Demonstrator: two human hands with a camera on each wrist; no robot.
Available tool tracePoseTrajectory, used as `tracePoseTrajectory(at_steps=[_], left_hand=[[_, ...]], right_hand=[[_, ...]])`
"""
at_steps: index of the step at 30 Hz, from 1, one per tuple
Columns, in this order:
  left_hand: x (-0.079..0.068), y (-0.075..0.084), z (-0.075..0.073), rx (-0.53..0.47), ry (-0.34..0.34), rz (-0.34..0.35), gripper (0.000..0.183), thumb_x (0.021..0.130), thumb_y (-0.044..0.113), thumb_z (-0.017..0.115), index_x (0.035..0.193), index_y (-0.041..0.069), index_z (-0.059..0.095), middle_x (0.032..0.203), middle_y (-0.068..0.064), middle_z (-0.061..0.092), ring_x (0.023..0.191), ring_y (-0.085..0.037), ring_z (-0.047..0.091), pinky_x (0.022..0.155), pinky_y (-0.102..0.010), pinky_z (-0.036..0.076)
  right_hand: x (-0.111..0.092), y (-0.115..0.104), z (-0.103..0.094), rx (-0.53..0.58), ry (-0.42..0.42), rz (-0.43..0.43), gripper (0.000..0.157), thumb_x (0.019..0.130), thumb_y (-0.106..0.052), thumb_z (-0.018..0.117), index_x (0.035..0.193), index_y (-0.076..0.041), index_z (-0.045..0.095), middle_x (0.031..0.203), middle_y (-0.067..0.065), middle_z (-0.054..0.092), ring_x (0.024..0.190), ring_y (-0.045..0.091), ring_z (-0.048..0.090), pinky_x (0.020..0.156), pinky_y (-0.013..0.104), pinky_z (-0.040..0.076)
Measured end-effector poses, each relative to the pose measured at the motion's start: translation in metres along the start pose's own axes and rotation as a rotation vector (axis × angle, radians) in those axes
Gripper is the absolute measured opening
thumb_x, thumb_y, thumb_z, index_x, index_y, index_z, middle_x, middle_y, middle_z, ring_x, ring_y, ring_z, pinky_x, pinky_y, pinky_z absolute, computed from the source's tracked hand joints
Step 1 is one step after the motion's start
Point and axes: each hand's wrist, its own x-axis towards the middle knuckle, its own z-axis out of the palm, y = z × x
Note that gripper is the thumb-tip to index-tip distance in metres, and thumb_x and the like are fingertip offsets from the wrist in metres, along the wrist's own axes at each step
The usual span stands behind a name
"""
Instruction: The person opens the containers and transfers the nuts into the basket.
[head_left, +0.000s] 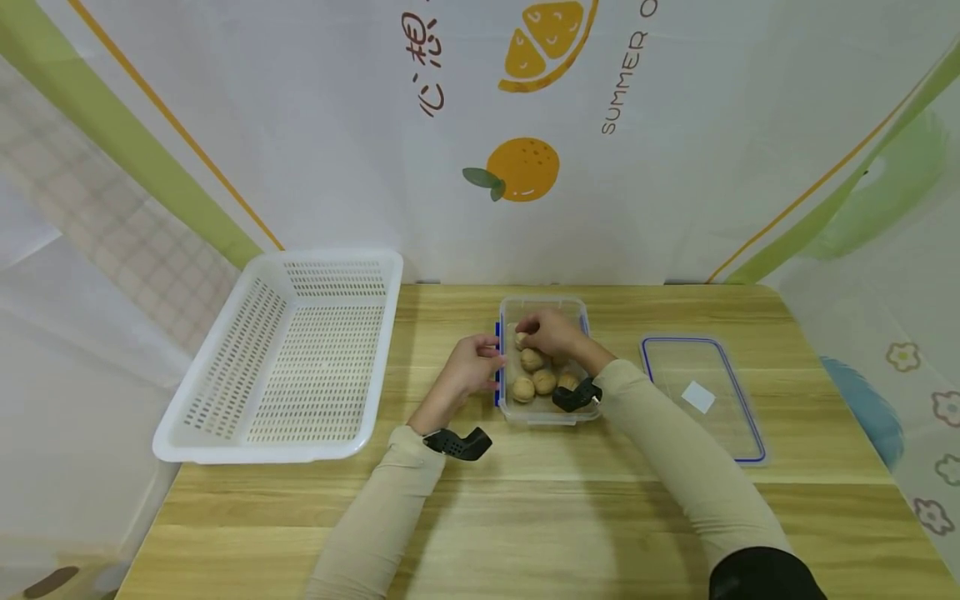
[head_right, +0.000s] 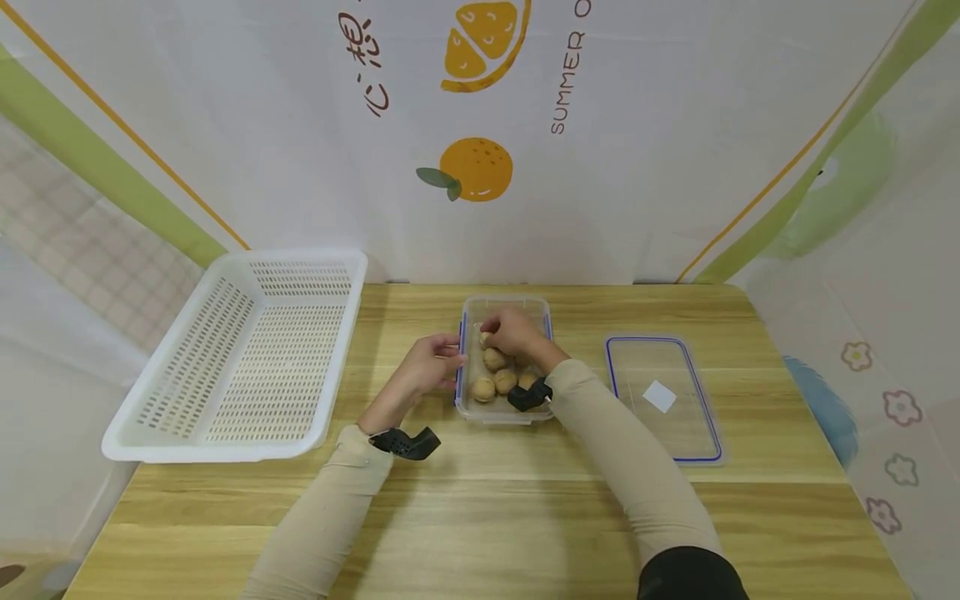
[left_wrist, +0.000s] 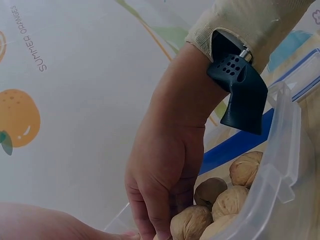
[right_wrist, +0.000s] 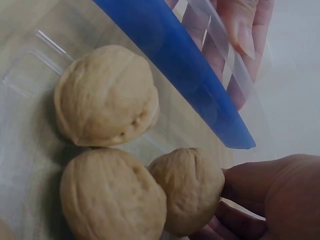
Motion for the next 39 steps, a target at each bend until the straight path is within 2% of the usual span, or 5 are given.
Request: tracePoseTrajectory(at_steps=[9, 13, 27, 34, 39], left_hand=[[0.001, -0.001, 0.001, 0.018, 0.007, 0.01, 0.042, 0.101, 0.001, 0.061, 0.142, -0.004, 0.053, 0.12, -0.02, 0.058, 0.092, -0.025, 0.064, 0.076, -0.038, 0.062], [0.0, -0.001, 0.002, 0.042, 0.008, 0.033, 0.043, 0.101, 0.002, 0.06, 0.143, -0.005, 0.052, 0.122, -0.021, 0.058, 0.095, -0.027, 0.064, 0.072, -0.035, 0.062], [-0.005, 0.001, 0.003, 0.089, 0.001, 0.049, 0.048, 0.103, 0.008, 0.059, 0.147, -0.005, 0.047, 0.124, -0.02, 0.057, 0.103, -0.03, 0.064, 0.077, -0.038, 0.061], [-0.02, 0.01, -0.005, 0.231, 0.017, 0.121, 0.057, 0.101, 0.016, 0.063, 0.15, -0.004, 0.043, 0.129, -0.02, 0.057, 0.115, -0.032, 0.061, 0.089, -0.04, 0.056], [-0.037, 0.021, -0.015, 0.298, -0.006, 0.178, 0.057, 0.101, 0.02, 0.063, 0.15, -0.003, 0.045, 0.133, -0.021, 0.057, 0.121, -0.033, 0.059, 0.095, -0.044, 0.054]], right_hand=[[0.0, 0.0, 0.0, 0.008, 0.003, 0.002, 0.033, 0.096, -0.009, 0.067, 0.125, 0.007, 0.067, 0.125, 0.021, 0.068, 0.118, 0.034, 0.062, 0.104, 0.045, 0.048], [0.0, 0.001, 0.0, 0.021, 0.006, -0.001, 0.034, 0.096, -0.01, 0.067, 0.125, 0.007, 0.067, 0.125, 0.021, 0.068, 0.118, 0.034, 0.062, 0.104, 0.045, 0.048], [-0.003, -0.001, 0.0, 0.013, 0.023, -0.003, 0.034, 0.096, -0.01, 0.066, 0.125, 0.008, 0.066, 0.124, 0.022, 0.068, 0.117, 0.034, 0.062, 0.103, 0.044, 0.049], [-0.007, -0.002, -0.004, 0.057, 0.021, 0.049, 0.036, 0.098, -0.009, 0.064, 0.13, 0.005, 0.064, 0.128, 0.021, 0.066, 0.112, 0.029, 0.061, 0.101, 0.043, 0.05], [-0.008, -0.005, -0.01, 0.034, 0.042, 0.019, 0.037, 0.097, -0.009, 0.062, 0.131, 0.005, 0.065, 0.128, 0.021, 0.066, 0.113, 0.031, 0.062, 0.1, 0.043, 0.05]])
